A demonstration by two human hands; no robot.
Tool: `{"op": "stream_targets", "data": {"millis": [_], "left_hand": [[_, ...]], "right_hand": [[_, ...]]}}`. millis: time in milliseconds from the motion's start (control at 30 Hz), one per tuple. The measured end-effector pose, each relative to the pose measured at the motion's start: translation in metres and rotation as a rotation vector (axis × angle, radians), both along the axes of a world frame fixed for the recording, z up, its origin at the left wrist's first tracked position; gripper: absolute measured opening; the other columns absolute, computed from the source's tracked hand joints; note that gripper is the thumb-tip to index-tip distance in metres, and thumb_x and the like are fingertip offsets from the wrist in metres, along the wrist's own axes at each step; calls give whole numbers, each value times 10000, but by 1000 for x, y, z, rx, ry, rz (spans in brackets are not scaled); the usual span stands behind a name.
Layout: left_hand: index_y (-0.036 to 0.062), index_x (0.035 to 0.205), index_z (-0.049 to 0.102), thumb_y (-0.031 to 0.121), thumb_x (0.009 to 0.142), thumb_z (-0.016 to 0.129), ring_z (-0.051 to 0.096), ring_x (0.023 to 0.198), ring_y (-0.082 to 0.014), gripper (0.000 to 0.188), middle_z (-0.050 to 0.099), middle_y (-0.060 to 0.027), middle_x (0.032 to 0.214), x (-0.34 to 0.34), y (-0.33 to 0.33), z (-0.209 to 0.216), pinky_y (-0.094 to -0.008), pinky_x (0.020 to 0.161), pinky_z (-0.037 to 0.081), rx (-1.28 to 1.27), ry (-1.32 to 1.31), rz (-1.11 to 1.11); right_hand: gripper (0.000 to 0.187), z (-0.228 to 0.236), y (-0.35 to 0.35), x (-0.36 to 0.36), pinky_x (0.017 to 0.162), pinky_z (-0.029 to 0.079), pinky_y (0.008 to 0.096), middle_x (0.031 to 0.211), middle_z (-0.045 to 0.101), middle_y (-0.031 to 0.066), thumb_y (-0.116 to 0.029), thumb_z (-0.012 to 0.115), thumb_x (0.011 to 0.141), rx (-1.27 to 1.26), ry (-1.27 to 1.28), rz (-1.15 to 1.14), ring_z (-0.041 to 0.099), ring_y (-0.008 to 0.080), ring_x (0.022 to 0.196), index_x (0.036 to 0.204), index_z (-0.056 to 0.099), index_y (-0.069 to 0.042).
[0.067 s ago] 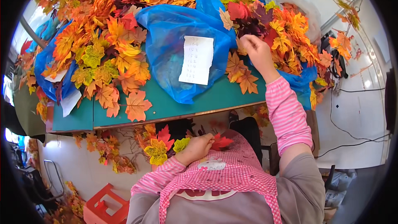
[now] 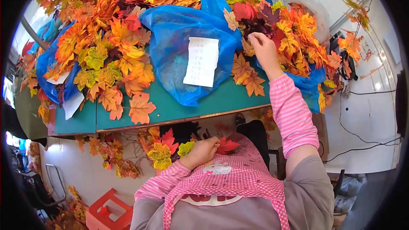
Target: Assembling artificial autumn-themed vines by manually attaching plastic leaves to a flexible stem.
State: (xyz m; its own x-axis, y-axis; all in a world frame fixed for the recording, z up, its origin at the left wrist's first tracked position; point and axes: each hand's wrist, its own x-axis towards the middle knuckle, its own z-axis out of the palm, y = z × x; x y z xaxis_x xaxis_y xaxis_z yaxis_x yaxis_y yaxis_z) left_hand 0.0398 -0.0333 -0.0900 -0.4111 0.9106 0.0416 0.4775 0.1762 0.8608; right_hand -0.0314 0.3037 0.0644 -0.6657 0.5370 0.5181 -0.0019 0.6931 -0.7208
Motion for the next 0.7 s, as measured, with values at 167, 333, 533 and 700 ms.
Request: {"op": "stream_targets", "data": {"millis": [167,333,533,700], "left_hand": [[32,976,582,153,917,576,652,781,-403,135,667,-205,848,3,-5,2,-471,656,513,12,26,3],[27,975,603,109,881,594,650,806,-394,126,656,-194,862,5,-11,4,-454,673,515,35,12,12],[21,949,619,110,870,596,645,764,-377,122,645,-184,831,0,-13,6,-437,651,502,69,35,62],[26,901,631,104,817,608,652,691,-358,117,648,-173,740,-8,-8,32,-429,614,508,61,42,180]], "right_hand": [[212,-24,4,-20,483,389,244,670,642,31,-181,662,906,-311,35,-46,537,78,546,919,697,27],[142,-15,-11,-16,580,454,223,752,676,18,-139,694,887,-688,133,121,593,81,649,927,711,-4],[110,31,-60,65,908,431,421,1109,561,115,-74,693,805,520,90,33,541,317,1035,796,595,-28],[115,0,-118,132,998,373,452,1033,653,67,-49,623,696,313,-316,629,594,283,995,713,512,-73]]}}
